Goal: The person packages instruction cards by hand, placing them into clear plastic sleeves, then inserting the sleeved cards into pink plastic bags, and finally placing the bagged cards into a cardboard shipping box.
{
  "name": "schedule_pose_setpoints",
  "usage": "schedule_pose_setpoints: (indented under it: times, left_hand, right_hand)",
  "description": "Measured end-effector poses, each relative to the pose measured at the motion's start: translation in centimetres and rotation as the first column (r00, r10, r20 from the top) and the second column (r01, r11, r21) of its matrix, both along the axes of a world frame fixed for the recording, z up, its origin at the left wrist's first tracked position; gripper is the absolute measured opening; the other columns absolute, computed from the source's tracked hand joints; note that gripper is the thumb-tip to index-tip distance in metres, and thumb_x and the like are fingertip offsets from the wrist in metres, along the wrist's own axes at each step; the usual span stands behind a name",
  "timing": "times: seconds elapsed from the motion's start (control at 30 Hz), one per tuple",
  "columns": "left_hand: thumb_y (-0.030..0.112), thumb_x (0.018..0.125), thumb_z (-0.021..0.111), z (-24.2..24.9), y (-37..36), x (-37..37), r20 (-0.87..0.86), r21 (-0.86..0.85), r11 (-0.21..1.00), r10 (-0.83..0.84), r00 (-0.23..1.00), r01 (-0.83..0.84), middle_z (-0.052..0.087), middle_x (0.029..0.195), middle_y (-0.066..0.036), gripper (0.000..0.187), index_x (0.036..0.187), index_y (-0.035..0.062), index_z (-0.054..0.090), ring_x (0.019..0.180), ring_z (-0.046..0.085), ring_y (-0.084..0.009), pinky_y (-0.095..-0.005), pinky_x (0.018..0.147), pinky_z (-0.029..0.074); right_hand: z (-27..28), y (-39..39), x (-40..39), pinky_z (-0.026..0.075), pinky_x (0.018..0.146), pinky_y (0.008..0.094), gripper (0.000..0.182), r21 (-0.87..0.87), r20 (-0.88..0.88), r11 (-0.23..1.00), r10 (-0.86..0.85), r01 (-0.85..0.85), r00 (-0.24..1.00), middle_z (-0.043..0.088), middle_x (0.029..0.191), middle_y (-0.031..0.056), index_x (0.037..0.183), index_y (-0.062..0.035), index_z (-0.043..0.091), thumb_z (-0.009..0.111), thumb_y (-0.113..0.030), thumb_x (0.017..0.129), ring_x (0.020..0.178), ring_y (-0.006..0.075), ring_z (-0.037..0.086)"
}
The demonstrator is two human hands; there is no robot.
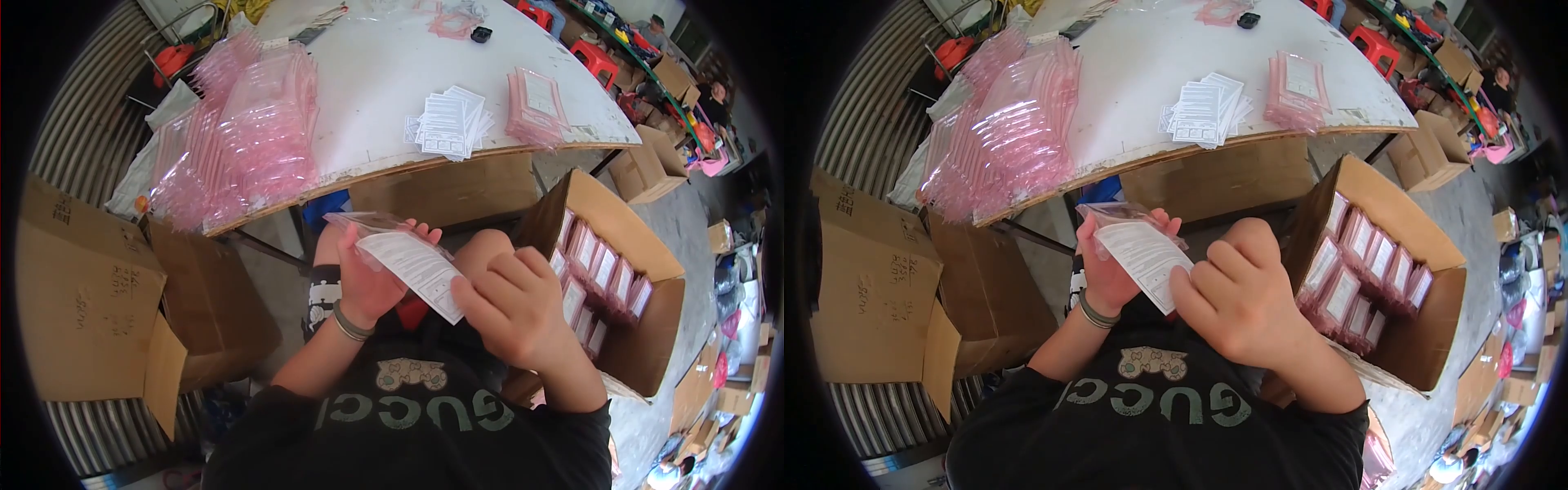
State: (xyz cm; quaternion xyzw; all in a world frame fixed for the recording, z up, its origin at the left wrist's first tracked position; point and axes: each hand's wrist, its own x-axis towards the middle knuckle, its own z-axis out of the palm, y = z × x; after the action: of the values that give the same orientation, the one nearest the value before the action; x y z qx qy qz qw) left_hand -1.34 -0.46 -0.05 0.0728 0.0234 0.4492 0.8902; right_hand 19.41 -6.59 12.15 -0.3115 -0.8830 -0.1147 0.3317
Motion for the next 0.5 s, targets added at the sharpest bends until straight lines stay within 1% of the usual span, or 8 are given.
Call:
schedule_pose_setpoints:
  times: [0.07, 0.17, 0.27, 0.37, 0.47, 0.5]
  left_hand:
    - [0.073, 0.090, 0.036, 0.1, 0.0, 0.2, 0.005, 0.009, 1.000, -0.007, 1.000, 0.007, 0.056, 0.133, -0.016, 0.092, 0.124, -0.0110, 0.055, 0.139, 0.037, -0.0371, -0.0478, 0.116, 0.031]
    - [0.075, 0.088, 0.038, -0.3, 0.1, 0.4, 0.009, 0.054, 0.998, -0.023, 1.000, 0.022, 0.055, 0.134, -0.016, 0.095, 0.129, -0.0099, 0.052, 0.139, 0.038, -0.0371, -0.0494, 0.116, 0.030]
    - [0.077, 0.087, 0.040, 0.0, 0.1, 0.0, -0.004, 0.008, 1.000, 0.011, 1.000, -0.011, 0.054, 0.136, -0.017, 0.098, 0.135, -0.0083, 0.047, 0.138, 0.039, -0.0374, -0.0503, 0.116, 0.030]
    - [0.077, 0.085, 0.043, 0.4, -0.2, 0.4, -0.072, 0.057, 0.998, 0.038, 0.997, -0.034, 0.052, 0.138, -0.019, 0.099, 0.139, -0.0067, 0.043, 0.138, 0.040, -0.0380, -0.0504, 0.116, 0.030]
    - [0.072, 0.088, 0.042, 0.7, -0.7, 1.3, -0.052, 0.158, 0.987, 0.040, 0.998, -0.031, 0.052, 0.136, -0.020, 0.087, 0.137, 0.0008, 0.047, 0.137, 0.041, -0.0395, -0.0533, 0.115, 0.032]
    - [0.072, 0.088, 0.042, 0.6, -0.7, 1.1, -0.064, 0.165, 0.986, 0.046, 0.997, -0.035, 0.052, 0.137, -0.020, 0.087, 0.137, 0.0007, 0.047, 0.137, 0.041, -0.0398, -0.0532, 0.115, 0.032]
  right_hand:
    - [-0.3, -0.6, -0.3, 0.038, 0.065, 0.0341, 0.037, 0.043, 0.024, 0.999, -0.018, 0.017, 1.000, 0.048, 0.070, 0.0023, 0.087, 0.0025, 0.063, 0.062, -0.014, 0.054, 0.066, 0.0190, 0.050]
    - [-0.1, -0.8, -0.6, 0.033, 0.053, 0.0322, 0.042, 0.041, 0.049, 0.999, -0.024, 0.022, 0.999, 0.051, 0.070, 0.0036, 0.091, 0.0037, 0.064, 0.061, -0.011, 0.052, 0.063, 0.0192, 0.051]
    - [0.8, -1.8, -0.2, 0.035, 0.060, 0.0316, 0.042, 0.031, 0.077, 0.998, -0.063, 0.061, 0.995, 0.049, 0.070, 0.0024, 0.091, 0.0051, 0.064, 0.061, -0.014, 0.053, 0.066, 0.0176, 0.050]
    - [-0.2, -1.1, -0.6, 0.035, 0.057, 0.0315, 0.042, 0.068, 0.079, 0.998, -0.021, 0.016, 0.997, 0.050, 0.070, 0.0028, 0.092, 0.0050, 0.064, 0.060, -0.013, 0.054, 0.066, 0.0182, 0.049]
    - [-2.4, 0.7, -1.7, 0.035, 0.056, 0.0320, 0.042, 0.155, 0.008, 0.988, 0.000, -0.001, 1.000, 0.049, 0.071, 0.0037, 0.093, 0.0048, 0.065, 0.060, -0.014, 0.056, 0.065, 0.0189, 0.048]
    - [-2.8, 1.0, -1.7, 0.036, 0.056, 0.0326, 0.040, 0.148, 0.010, 0.989, 0.007, -0.008, 1.000, 0.055, 0.078, 0.0064, 0.094, 0.0036, 0.065, 0.061, -0.015, 0.059, 0.068, 0.0191, 0.051]
